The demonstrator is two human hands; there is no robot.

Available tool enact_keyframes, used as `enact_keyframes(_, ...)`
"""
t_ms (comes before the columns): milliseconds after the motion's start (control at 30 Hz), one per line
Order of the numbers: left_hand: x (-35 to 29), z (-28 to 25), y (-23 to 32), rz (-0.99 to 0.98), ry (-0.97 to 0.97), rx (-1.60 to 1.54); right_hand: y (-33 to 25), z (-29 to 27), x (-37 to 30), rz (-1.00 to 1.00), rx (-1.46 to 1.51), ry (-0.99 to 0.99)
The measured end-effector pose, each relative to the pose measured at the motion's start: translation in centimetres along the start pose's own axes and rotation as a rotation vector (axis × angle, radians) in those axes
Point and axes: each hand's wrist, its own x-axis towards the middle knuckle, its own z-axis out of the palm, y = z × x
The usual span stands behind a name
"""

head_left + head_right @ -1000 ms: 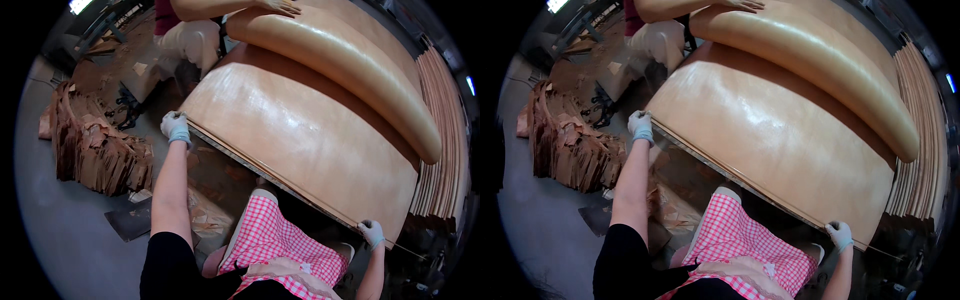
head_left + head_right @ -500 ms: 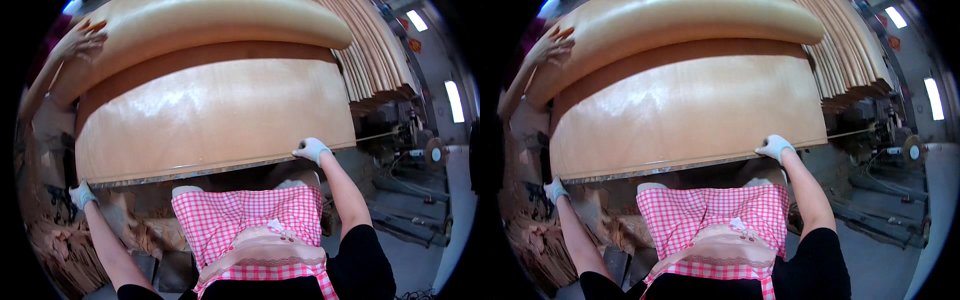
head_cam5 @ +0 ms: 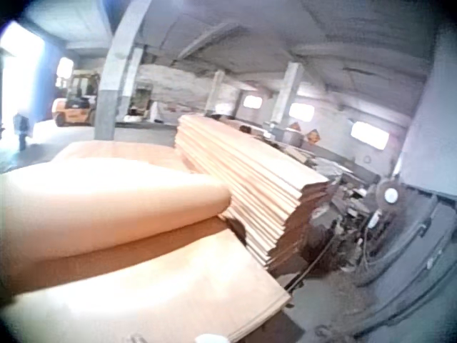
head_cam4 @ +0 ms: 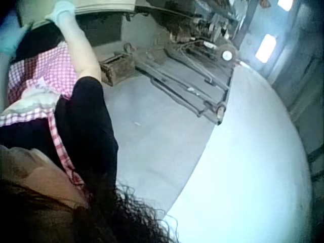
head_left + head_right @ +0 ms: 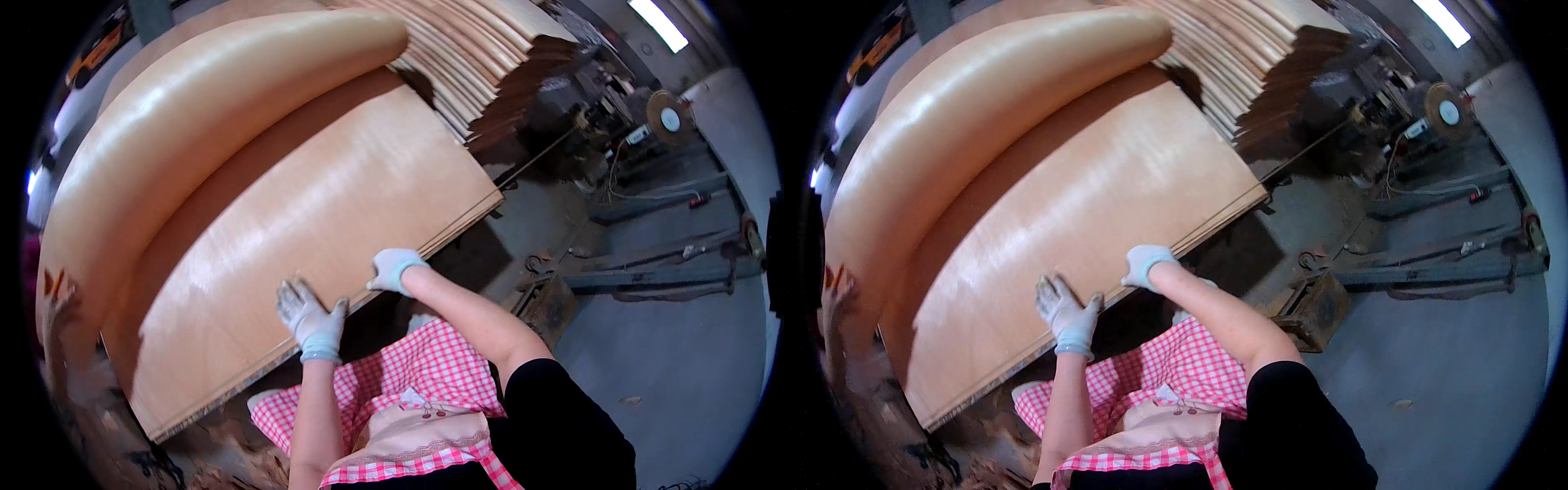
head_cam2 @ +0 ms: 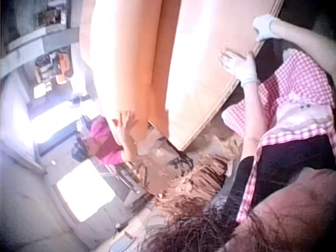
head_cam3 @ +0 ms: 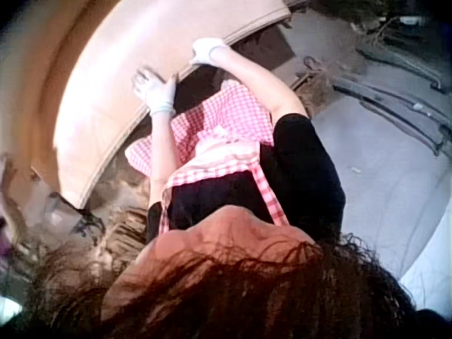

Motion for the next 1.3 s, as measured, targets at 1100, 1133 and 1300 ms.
enact_keyframes(1100,-6.1,-6.0,5.3,0.437,0.228,-0.797,-2.5,1.6,-12.8,-0.621,0.810,0.508)
enact_keyframes(1133,-7.0,-6.6,4.5,0.434,0.224,-0.870,-4.4,2.3,-13.5,-0.642,0.894,0.456)
enact_keyframes(1300,-10.6,-7.2,-0.1,0.078,0.181,-1.358,-10.2,3.4,-14.5,-0.638,1.181,0.153)
